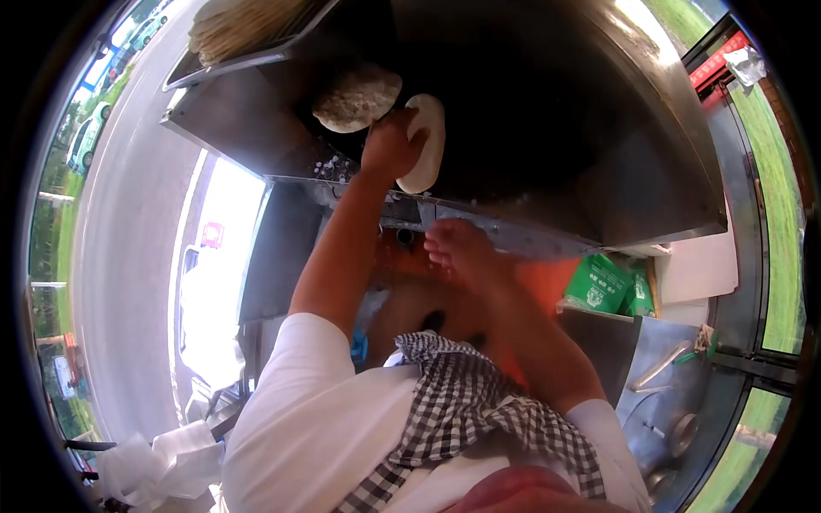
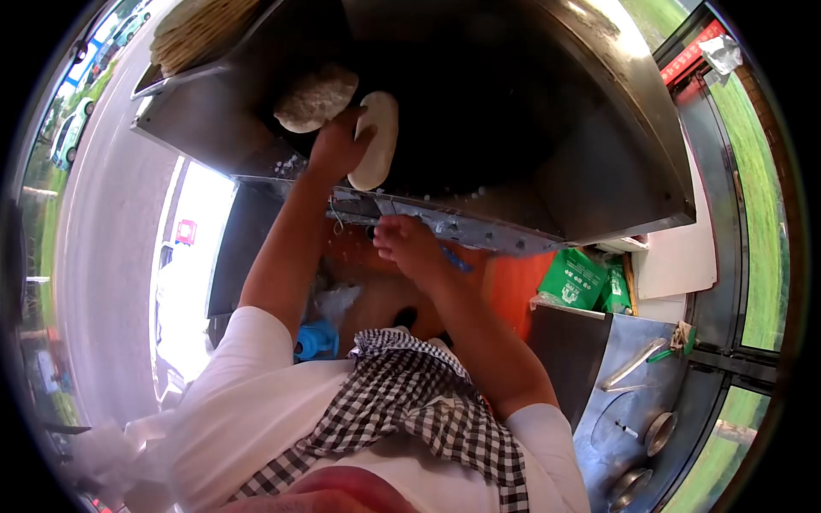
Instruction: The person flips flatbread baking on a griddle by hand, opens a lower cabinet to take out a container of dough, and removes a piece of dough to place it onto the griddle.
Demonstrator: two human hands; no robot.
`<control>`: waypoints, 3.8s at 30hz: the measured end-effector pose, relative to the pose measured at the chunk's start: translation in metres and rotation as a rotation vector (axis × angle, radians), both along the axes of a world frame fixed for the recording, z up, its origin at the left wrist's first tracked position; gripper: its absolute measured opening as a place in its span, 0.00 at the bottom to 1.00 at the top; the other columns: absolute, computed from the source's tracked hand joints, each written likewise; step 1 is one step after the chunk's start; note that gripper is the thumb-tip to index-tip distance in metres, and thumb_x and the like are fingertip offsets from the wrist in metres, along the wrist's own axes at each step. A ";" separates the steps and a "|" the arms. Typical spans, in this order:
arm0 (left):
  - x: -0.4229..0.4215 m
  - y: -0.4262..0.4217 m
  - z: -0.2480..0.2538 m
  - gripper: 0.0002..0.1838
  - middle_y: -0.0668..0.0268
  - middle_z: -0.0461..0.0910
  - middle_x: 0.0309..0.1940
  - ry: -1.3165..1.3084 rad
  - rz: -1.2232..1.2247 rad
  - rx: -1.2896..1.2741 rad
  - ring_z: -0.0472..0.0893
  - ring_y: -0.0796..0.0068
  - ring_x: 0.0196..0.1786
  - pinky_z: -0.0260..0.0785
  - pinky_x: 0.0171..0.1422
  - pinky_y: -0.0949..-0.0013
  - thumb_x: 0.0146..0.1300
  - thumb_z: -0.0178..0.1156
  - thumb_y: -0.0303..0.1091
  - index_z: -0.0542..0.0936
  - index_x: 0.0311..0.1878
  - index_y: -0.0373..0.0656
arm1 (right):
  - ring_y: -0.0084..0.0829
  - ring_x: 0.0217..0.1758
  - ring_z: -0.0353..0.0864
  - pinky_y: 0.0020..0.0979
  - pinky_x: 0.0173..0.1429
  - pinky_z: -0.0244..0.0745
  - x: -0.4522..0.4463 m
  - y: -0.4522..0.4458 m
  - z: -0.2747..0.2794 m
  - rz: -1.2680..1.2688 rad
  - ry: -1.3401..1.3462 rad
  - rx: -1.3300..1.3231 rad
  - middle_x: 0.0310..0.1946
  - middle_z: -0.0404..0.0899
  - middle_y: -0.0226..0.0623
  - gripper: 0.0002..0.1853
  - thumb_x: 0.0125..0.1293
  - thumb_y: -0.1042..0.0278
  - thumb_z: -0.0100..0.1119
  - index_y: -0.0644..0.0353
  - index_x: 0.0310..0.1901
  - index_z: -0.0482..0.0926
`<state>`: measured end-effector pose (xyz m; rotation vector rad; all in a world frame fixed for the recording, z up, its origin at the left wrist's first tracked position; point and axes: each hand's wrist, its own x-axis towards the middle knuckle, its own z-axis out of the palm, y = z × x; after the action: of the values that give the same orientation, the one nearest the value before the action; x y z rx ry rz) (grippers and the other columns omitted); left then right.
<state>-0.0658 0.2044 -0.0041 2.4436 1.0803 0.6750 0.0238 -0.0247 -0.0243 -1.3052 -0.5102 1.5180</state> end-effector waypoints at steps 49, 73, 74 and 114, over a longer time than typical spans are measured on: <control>0.054 0.047 -0.033 0.33 0.58 0.62 0.75 0.486 -0.018 0.198 0.57 0.56 0.79 0.40 0.76 0.24 0.72 0.49 0.52 0.62 0.75 0.47 | 0.37 0.49 0.85 0.33 0.50 0.79 0.016 -0.093 -0.015 -0.107 -0.861 0.216 0.45 0.84 0.45 0.18 0.71 0.63 0.61 0.67 0.55 0.77; 0.104 0.059 -0.021 0.37 0.67 0.53 0.80 0.654 -0.162 0.142 0.49 0.59 0.82 0.36 0.74 0.19 0.69 0.50 0.63 0.60 0.77 0.60 | 0.45 0.79 0.55 0.58 0.80 0.44 0.063 0.103 -0.010 0.272 -1.827 0.085 0.74 0.61 0.45 0.31 0.74 0.52 0.49 0.65 0.71 0.65; 0.106 0.062 -0.022 0.37 0.67 0.53 0.80 0.676 -0.172 0.142 0.49 0.59 0.82 0.36 0.74 0.19 0.69 0.50 0.63 0.59 0.77 0.61 | 0.44 0.80 0.54 0.58 0.80 0.43 0.065 0.102 -0.011 0.283 -1.827 0.090 0.74 0.61 0.45 0.31 0.74 0.52 0.49 0.65 0.70 0.65; -0.044 -0.084 0.030 0.25 0.56 0.74 0.67 0.031 -0.233 0.184 0.68 0.51 0.73 0.49 0.79 0.40 0.64 0.62 0.34 0.76 0.64 0.42 | 0.49 0.69 0.73 0.40 0.70 0.68 0.067 -0.191 -0.027 -0.446 -1.274 -0.043 0.61 0.77 0.53 0.22 0.62 0.74 0.64 0.66 0.59 0.77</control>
<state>-0.1099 0.1208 0.0259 2.6894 0.7554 0.6881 0.0908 -0.2155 -0.0510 -2.1551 -0.8697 0.1802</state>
